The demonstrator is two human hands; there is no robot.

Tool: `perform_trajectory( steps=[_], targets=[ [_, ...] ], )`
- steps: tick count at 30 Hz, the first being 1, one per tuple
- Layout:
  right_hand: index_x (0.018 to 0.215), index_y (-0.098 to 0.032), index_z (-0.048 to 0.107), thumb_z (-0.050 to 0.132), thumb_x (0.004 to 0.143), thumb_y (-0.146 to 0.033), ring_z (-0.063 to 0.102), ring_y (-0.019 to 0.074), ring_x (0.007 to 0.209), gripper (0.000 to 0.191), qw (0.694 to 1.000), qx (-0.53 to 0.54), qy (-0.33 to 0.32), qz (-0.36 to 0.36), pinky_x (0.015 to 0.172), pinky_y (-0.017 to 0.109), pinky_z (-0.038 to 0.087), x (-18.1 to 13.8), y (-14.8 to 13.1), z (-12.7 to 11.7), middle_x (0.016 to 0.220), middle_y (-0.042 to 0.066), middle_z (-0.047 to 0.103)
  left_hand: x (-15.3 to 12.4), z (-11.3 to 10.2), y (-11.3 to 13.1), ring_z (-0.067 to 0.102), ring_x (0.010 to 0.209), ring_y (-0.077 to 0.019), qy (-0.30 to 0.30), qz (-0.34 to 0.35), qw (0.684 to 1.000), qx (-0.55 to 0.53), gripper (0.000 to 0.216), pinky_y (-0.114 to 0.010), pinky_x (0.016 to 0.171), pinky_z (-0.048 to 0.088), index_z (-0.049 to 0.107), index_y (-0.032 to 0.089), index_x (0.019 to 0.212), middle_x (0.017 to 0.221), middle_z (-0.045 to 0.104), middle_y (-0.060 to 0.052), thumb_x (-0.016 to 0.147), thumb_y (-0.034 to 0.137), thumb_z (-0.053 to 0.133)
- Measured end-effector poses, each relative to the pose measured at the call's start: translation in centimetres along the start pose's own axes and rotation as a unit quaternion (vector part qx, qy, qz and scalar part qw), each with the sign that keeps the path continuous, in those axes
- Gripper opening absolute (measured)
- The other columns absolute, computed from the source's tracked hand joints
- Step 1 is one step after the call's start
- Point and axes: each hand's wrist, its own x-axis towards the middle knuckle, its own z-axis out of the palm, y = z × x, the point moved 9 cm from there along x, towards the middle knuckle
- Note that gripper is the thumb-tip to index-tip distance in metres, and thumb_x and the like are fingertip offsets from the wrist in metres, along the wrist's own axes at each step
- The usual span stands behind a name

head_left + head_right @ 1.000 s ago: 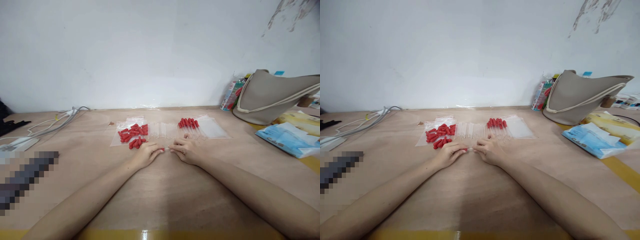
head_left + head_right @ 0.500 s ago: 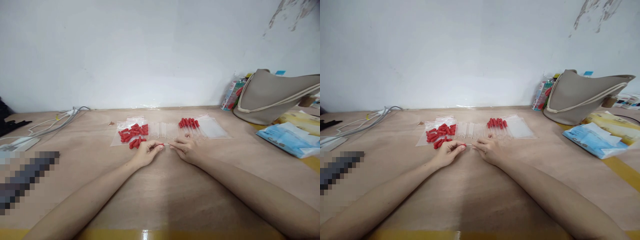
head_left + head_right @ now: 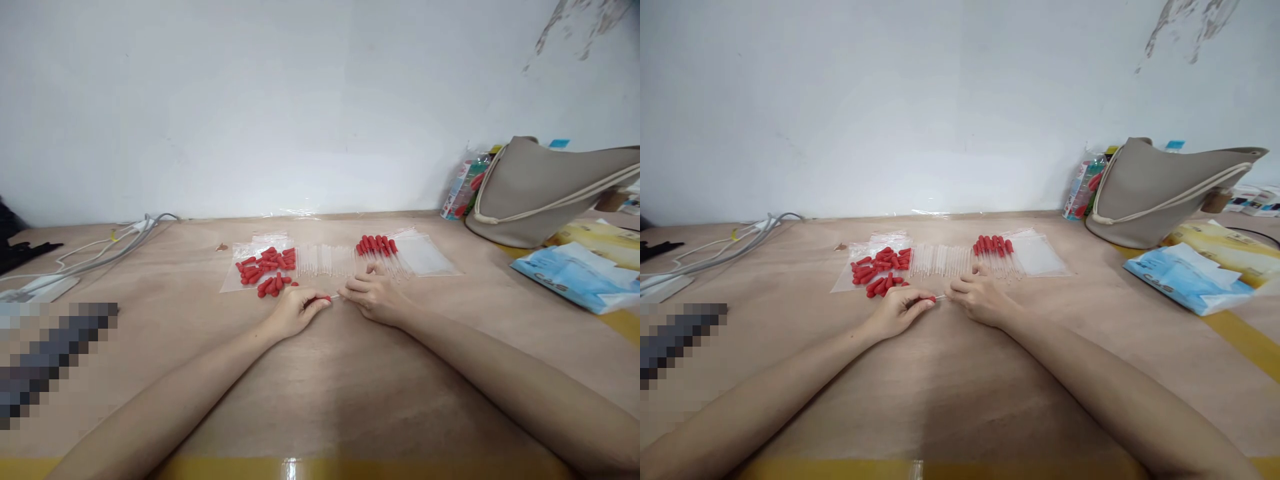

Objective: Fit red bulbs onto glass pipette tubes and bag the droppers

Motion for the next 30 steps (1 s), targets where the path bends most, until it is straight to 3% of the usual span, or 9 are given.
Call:
perform_trajectory(
  steps=[6, 10, 19, 23, 30],
  targets=[
    [0.076, -0.017, 0.061, 0.039, 0.089, -0.024, 0.043, 0.0104, 0.062, 0.027, 0.999, 0.014, -0.027, 0.041, 0.073, 0.032, 0.023, 0.1, 0.1, 0.8, 0.070, 0.001, 0.057, -0.1, 0.1, 0.5, 0.059, 0.068, -0.0142, 0.023, 0.092, 0.990, 0.102, 0.018, -0.026, 0.065, 0.046, 0.064, 0.015, 0.087, 0.077, 0.067, -0.004, 0.086, 0.027, 0.050],
    [0.076, -0.017, 0.061, 0.040, 0.090, -0.026, 0.046, 0.0123, 0.069, 0.027, 0.998, -0.008, -0.011, 0.057, 0.077, 0.032, 0.024, 0.3, 0.5, 0.5, 0.073, 0.002, 0.059, -0.2, -0.7, 0.8, 0.059, 0.071, -0.0152, 0.093, 0.143, 0.975, 0.144, 0.015, -0.027, 0.066, 0.046, 0.063, 0.016, 0.089, 0.077, 0.066, -0.004, 0.084, 0.026, 0.053],
    [0.077, -0.017, 0.063, 0.045, 0.088, -0.027, 0.046, 0.0109, 0.064, 0.024, 0.995, 0.001, 0.068, 0.071, 0.076, 0.029, 0.027, -0.1, 1.1, -0.6, 0.061, 0.000, 0.057, -0.1, -1.5, 0.8, 0.060, 0.077, -0.0128, 0.126, 0.138, 0.978, 0.093, 0.017, -0.023, 0.069, 0.050, 0.062, 0.016, 0.097, 0.086, 0.064, -0.005, 0.082, 0.023, 0.057],
    [0.072, -0.016, 0.062, 0.042, 0.089, -0.024, 0.043, 0.0115, 0.063, 0.027, 0.997, 0.003, 0.060, 0.044, 0.073, 0.028, 0.027, 0.1, 0.5, -0.5, 0.059, 0.001, 0.055, -0.4, -1.0, 1.2, 0.059, 0.076, -0.0135, 0.111, 0.165, 0.975, 0.103, 0.014, -0.024, 0.069, 0.049, 0.062, 0.016, 0.094, 0.085, 0.065, -0.005, 0.083, 0.022, 0.055],
    [0.064, -0.015, 0.058, 0.042, 0.089, -0.026, 0.041, 0.0118, 0.063, 0.031, 0.998, 0.037, 0.031, 0.040, 0.072, 0.029, 0.025, 0.4, 0.0, -0.2, 0.059, 0.001, 0.054, -0.4, 0.1, 1.1, 0.059, 0.075, -0.0148, 0.039, 0.152, 0.981, 0.118, 0.017, -0.027, 0.069, 0.048, 0.062, 0.015, 0.094, 0.083, 0.064, -0.006, 0.086, 0.024, 0.050]
  ],
)
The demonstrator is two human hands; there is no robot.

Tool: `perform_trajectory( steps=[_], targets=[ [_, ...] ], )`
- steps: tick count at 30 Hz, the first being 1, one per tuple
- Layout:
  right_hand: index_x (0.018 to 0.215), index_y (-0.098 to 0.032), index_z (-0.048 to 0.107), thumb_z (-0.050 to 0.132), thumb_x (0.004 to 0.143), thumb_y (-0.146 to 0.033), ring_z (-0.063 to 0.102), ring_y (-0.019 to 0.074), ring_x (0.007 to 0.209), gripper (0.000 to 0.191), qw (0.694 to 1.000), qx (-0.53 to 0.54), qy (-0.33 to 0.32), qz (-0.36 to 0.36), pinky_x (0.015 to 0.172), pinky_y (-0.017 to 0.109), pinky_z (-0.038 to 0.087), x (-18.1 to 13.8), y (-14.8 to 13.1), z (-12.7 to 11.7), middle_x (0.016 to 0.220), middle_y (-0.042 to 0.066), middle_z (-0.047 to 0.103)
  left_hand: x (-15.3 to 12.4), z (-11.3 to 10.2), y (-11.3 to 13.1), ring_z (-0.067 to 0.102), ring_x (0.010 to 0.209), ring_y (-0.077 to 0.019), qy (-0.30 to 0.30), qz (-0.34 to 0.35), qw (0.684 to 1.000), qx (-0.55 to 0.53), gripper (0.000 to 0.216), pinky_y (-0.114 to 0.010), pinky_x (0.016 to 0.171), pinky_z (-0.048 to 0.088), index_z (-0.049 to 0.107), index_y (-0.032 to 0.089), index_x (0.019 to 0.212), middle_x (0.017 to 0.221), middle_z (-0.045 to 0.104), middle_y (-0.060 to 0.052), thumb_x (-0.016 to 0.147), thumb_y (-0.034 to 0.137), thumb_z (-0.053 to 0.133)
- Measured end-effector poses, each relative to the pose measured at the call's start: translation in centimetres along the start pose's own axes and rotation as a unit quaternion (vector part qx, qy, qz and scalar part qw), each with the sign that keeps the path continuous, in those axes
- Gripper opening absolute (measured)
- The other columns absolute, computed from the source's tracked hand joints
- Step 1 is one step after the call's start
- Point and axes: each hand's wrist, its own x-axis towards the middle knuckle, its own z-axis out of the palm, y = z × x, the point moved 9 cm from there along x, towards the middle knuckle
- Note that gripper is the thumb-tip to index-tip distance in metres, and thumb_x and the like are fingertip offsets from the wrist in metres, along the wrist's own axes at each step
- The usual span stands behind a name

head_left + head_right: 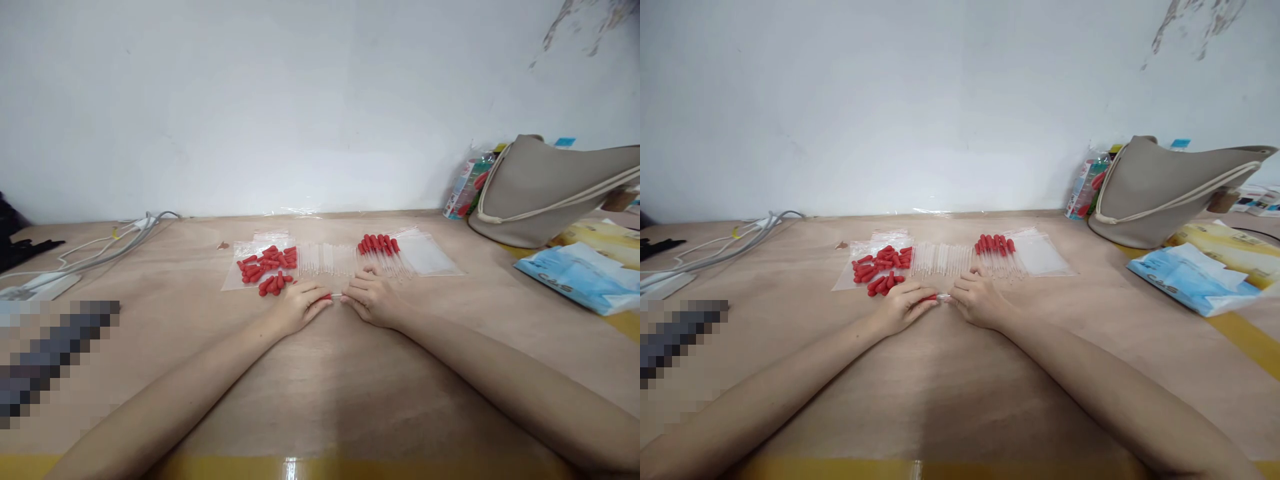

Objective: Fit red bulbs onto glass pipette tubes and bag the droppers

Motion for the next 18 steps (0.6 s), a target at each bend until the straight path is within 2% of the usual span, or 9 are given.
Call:
perform_trajectory(
  steps=[6, 12, 18],
  targets=[
    [0.068, -0.016, 0.058, 0.039, 0.089, -0.028, 0.042, 0.0126, 0.064, 0.032, 0.999, 0.019, -0.038, 0.014, 0.074, 0.031, 0.025, 0.0, 0.3, 1.2, 0.062, 0.001, 0.056, 0.1, 0.3, 0.0, 0.060, 0.078, -0.0149, -0.017, 0.002, 1.000, -0.021, 0.017, -0.027, 0.071, 0.048, 0.062, 0.015, 0.095, 0.087, 0.065, -0.006, 0.086, 0.024, 0.050],
    [0.066, -0.015, 0.058, 0.036, 0.090, -0.029, 0.043, 0.0127, 0.063, 0.036, 0.995, 0.046, -0.069, 0.049, 0.074, 0.031, 0.024, -0.1, 0.6, 1.8, 0.060, 0.002, 0.057, 0.2, 0.1, 0.0, 0.060, 0.077, -0.0149, -0.001, 0.008, 1.000, -0.027, 0.017, -0.026, 0.069, 0.049, 0.062, 0.016, 0.095, 0.086, 0.066, -0.005, 0.086, 0.024, 0.051],
    [0.066, -0.016, 0.059, 0.035, 0.090, -0.029, 0.043, 0.0129, 0.062, 0.036, 0.985, 0.084, -0.130, 0.070, 0.074, 0.031, 0.023, -0.1, 0.6, 2.7, 0.057, 0.001, 0.057, -0.2, 0.0, 0.4, 0.061, 0.078, -0.0152, 0.021, 0.040, 0.999, -0.021, 0.015, -0.027, 0.071, 0.049, 0.062, 0.016, 0.095, 0.087, 0.066, -0.005, 0.084, 0.022, 0.054]
  ],
)
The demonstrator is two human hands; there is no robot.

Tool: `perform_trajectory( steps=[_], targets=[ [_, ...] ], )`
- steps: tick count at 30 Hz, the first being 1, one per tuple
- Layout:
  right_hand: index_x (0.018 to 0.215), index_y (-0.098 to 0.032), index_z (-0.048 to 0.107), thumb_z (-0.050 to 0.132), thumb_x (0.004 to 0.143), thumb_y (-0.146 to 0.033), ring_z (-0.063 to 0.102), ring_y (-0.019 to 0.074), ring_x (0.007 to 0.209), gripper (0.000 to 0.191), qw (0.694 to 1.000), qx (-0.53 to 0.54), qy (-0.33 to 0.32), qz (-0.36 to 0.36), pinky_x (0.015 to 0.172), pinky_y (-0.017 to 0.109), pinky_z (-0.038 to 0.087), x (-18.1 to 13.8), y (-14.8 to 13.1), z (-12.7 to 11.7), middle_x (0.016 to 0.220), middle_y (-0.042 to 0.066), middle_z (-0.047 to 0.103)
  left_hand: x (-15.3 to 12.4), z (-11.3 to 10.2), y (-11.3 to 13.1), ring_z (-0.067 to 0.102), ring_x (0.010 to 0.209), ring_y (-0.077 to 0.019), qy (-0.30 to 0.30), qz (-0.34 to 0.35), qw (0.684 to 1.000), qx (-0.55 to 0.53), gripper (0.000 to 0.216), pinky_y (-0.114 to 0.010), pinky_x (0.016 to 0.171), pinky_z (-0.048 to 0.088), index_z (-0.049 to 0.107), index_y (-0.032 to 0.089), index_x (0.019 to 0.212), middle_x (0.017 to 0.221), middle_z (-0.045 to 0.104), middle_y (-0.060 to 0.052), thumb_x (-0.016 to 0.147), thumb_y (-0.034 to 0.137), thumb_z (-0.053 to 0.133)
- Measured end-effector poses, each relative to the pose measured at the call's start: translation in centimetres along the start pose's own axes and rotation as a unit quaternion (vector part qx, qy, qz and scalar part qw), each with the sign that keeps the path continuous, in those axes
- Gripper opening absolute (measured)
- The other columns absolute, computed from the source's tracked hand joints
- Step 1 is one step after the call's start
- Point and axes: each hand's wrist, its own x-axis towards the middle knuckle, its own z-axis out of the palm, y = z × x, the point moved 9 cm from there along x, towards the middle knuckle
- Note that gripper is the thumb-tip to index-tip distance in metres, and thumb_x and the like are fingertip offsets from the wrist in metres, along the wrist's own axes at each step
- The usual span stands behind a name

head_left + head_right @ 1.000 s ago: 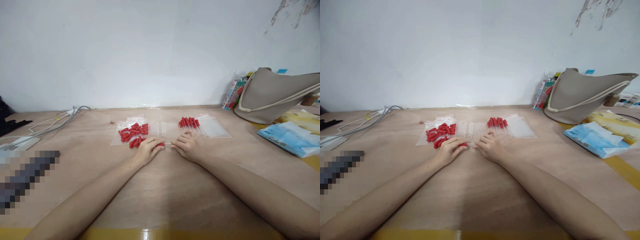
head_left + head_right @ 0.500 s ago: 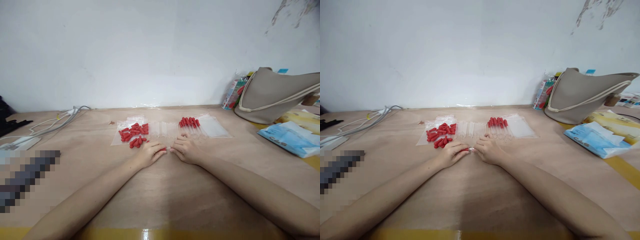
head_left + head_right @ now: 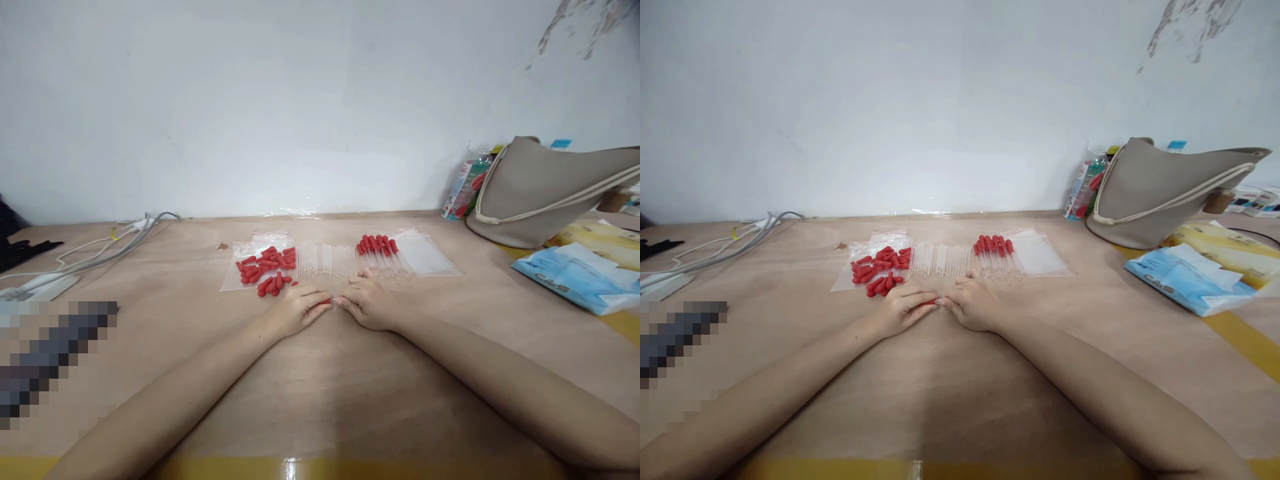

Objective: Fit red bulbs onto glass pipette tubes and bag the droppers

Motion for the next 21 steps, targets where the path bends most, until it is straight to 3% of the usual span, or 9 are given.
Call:
perform_trajectory(
  steps=[5, 8, 11, 15, 21],
  targets=[
    [0.070, -0.016, 0.060, 0.036, 0.090, -0.030, 0.044, 0.0133, 0.067, 0.034, 1.000, -0.006, -0.025, 0.016, 0.073, 0.031, 0.023, 0.3, -0.1, -0.7, 0.064, 0.003, 0.060, 0.3, -0.3, -0.4, 0.061, 0.076, -0.0145, 0.016, -0.034, 0.999, -0.002, 0.014, -0.026, 0.069, 0.049, 0.063, 0.017, 0.093, 0.084, 0.066, -0.004, 0.084, 0.023, 0.053],
    [0.069, -0.017, 0.062, 0.041, 0.087, -0.029, 0.047, 0.0146, 0.071, 0.029, 0.998, -0.028, -0.039, 0.028, 0.072, 0.031, 0.024, 0.4, 0.4, -1.8, 0.070, 0.004, 0.062, 0.4, -0.7, -1.0, 0.058, 0.086, -0.0174, 0.020, -0.080, 0.997, 0.003, 0.022, -0.031, 0.076, 0.048, 0.059, 0.018, 0.102, 0.092, 0.065, -0.006, 0.082, 0.026, 0.056],
    [0.066, -0.018, 0.063, 0.042, 0.084, -0.028, 0.049, 0.0141, 0.067, 0.029, 0.989, -0.029, -0.042, 0.139, 0.065, 0.029, 0.026, 0.2, 3.9, -3.0, 0.067, 0.003, 0.062, 0.4, -1.1, -1.7, 0.054, 0.096, -0.0209, 0.015, -0.132, 0.991, 0.016, 0.038, -0.036, 0.083, 0.046, 0.052, 0.019, 0.115, 0.104, 0.059, -0.008, 0.078, 0.026, 0.060],
    [0.065, -0.019, 0.063, 0.037, 0.085, -0.035, 0.050, 0.0146, 0.059, 0.037, 0.938, -0.044, -0.047, 0.341, 0.056, 0.027, 0.027, -0.6, 9.8, -3.6, 0.062, 0.003, 0.061, 0.4, -0.6, -1.8, 0.053, 0.094, -0.0200, -0.012, -0.136, 0.991, 0.002, 0.027, -0.035, 0.081, 0.046, 0.056, 0.020, 0.107, 0.103, 0.057, -0.007, 0.079, 0.022, 0.056],
    [0.096, -0.018, 0.059, 0.041, 0.082, -0.027, 0.058, 0.0237, 0.080, 0.025, 0.886, -0.117, 0.007, 0.449, 0.064, 0.031, 0.033, 0.6, 11.8, -3.4, 0.082, 0.009, 0.065, 0.2, 0.0, -1.9, 0.054, 0.089, -0.0184, -0.033, -0.128, 0.991, 0.004, 0.015, -0.034, 0.079, 0.045, 0.061, 0.018, 0.094, 0.095, 0.058, -0.006, 0.081, 0.022, 0.054]
  ],
)
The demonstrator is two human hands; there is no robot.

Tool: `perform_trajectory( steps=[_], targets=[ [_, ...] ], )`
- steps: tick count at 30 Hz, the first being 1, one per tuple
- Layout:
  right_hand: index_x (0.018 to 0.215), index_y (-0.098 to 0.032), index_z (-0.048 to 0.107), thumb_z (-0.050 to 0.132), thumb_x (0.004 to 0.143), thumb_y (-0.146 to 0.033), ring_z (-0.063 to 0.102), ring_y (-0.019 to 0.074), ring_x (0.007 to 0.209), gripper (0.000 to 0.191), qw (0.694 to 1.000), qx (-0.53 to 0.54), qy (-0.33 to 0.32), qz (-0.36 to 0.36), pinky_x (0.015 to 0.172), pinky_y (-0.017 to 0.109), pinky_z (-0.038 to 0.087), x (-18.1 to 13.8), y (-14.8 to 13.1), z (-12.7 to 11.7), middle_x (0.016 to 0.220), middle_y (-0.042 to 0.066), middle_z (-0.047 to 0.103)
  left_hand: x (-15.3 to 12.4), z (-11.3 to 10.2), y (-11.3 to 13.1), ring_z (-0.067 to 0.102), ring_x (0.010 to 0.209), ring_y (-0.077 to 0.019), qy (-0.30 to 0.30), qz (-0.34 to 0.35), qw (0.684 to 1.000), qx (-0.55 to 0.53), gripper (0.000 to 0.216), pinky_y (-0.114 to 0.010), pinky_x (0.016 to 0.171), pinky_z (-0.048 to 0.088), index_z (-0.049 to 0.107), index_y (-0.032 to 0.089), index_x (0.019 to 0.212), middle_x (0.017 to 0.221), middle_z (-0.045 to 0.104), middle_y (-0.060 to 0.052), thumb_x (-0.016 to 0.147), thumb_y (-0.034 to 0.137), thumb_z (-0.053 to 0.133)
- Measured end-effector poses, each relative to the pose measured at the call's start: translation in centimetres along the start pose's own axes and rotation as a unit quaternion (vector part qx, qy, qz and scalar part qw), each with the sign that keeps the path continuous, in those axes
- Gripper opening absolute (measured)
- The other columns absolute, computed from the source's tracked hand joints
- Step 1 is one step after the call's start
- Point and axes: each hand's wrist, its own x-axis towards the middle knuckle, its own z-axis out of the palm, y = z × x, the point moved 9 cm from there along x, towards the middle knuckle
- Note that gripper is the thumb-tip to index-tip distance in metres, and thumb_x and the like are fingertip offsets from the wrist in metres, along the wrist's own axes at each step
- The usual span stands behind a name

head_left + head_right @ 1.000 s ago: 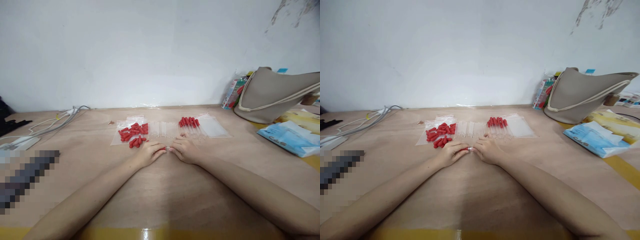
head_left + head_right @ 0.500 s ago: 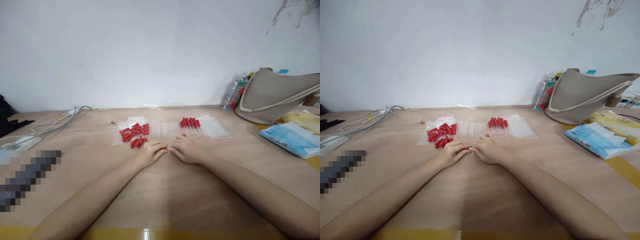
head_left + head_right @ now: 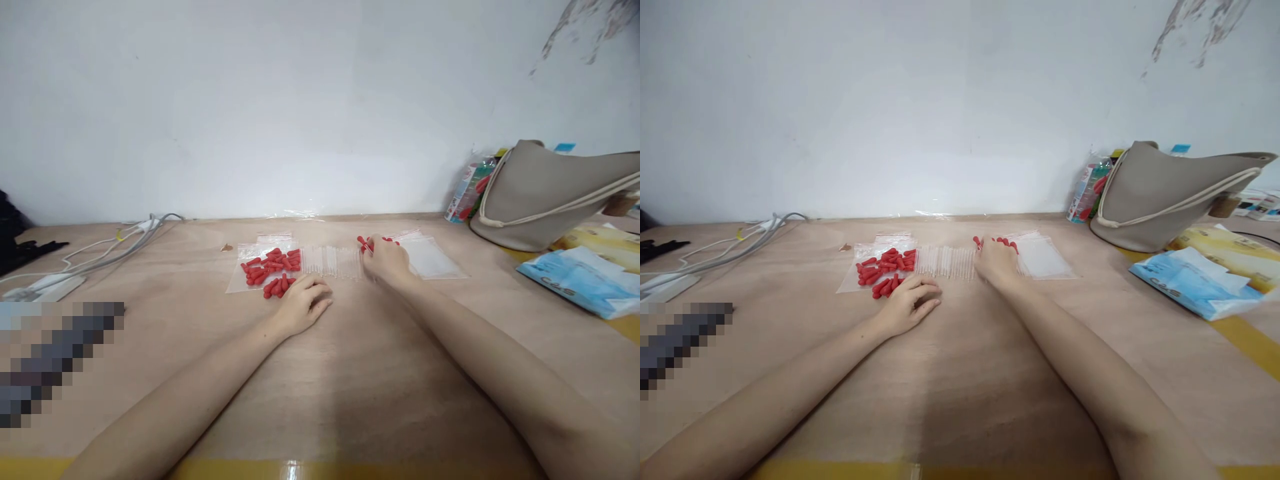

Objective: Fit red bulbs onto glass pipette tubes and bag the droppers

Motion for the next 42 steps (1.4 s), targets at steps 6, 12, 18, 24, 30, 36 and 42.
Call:
perform_trajectory(
  steps=[6, 12, 18, 24, 30, 36, 42],
  targets=[
    [0.091, -0.014, 0.060, 0.039, 0.082, -0.022, 0.058, 0.0263, 0.083, 0.024, 0.999, -0.048, -0.005, -0.025, 0.073, 0.037, 0.032, -0.1, -2.2, 1.7, 0.083, 0.014, 0.064, -0.1, 0.2, -0.1, 0.054, 0.087, -0.0177, -0.007, 0.006, 1.000, 0.004, 0.014, -0.033, 0.079, 0.045, 0.062, 0.017, 0.089, 0.094, 0.059, -0.006, 0.082, 0.024, 0.053],
    [0.085, -0.013, 0.063, 0.040, 0.083, -0.028, 0.055, 0.0287, 0.093, 0.028, 0.999, -0.043, -0.030, -0.009, 0.078, 0.040, 0.029, -0.2, -1.8, 2.5, 0.086, 0.017, 0.063, 0.0, 0.2, 0.1, 0.054, 0.087, -0.0178, -0.010, 0.013, 1.000, 0.001, 0.013, -0.034, 0.079, 0.044, 0.063, 0.018, 0.087, 0.093, 0.059, -0.006, 0.083, 0.023, 0.052],
    [0.094, -0.011, 0.059, 0.038, 0.083, -0.034, 0.050, 0.0282, 0.098, 0.033, 0.999, -0.017, -0.034, 0.026, 0.080, 0.039, 0.030, 0.4, -0.5, 1.7, 0.089, 0.015, 0.063, 0.0, 0.2, 0.1, 0.055, 0.086, -0.0178, -0.010, 0.013, 1.000, 0.001, 0.013, -0.034, 0.078, 0.045, 0.063, 0.018, 0.087, 0.090, 0.059, -0.006, 0.083, 0.023, 0.052],
    [0.078, -0.018, 0.063, 0.040, 0.081, -0.034, 0.053, 0.0228, 0.088, 0.028, 0.997, 0.013, -0.069, 0.033, 0.076, 0.035, 0.031, 0.3, 0.2, 1.5, 0.081, 0.009, 0.063, 0.0, 0.3, 0.0, 0.054, 0.087, -0.0177, -0.019, 0.009, 1.000, -0.001, 0.013, -0.033, 0.079, 0.045, 0.063, 0.017, 0.087, 0.092, 0.059, -0.006, 0.083, 0.023, 0.051],
    [0.072, -0.021, 0.064, 0.043, 0.079, -0.030, 0.053, 0.0210, 0.078, 0.024, 0.999, 0.009, -0.046, -0.018, 0.076, 0.037, 0.029, 0.6, -0.7, 2.3, 0.074, 0.005, 0.063, 0.0, 0.2, 0.1, 0.055, 0.087, -0.0180, -0.013, 0.012, 1.000, 0.000, 0.013, -0.034, 0.078, 0.045, 0.063, 0.018, 0.088, 0.091, 0.059, -0.006, 0.083, 0.022, 0.052],
    [0.068, -0.017, 0.063, 0.043, 0.078, -0.031, 0.051, 0.0261, 0.088, 0.027, 0.999, -0.037, -0.039, -0.010, 0.078, 0.041, 0.028, 0.8, -0.7, 2.7, 0.076, 0.011, 0.061, 0.0, 0.2, 0.0, 0.055, 0.086, -0.0181, -0.010, 0.013, 1.000, -0.002, 0.014, -0.034, 0.078, 0.046, 0.063, 0.019, 0.089, 0.091, 0.060, -0.006, 0.083, 0.023, 0.052],
    [0.067, -0.017, 0.060, 0.051, 0.068, -0.028, 0.050, 0.0280, 0.093, 0.015, 0.998, -0.015, -0.065, 0.017, 0.077, 0.041, 0.028, 0.9, -0.8, 3.3, 0.079, 0.010, 0.061, -0.1, 0.6, 0.2, 0.054, 0.087, -0.0180, -0.015, 0.010, 1.000, 0.016, 0.013, -0.034, 0.079, 0.044, 0.063, 0.019, 0.088, 0.092, 0.059, -0.006, 0.083, 0.024, 0.052]
  ],
)
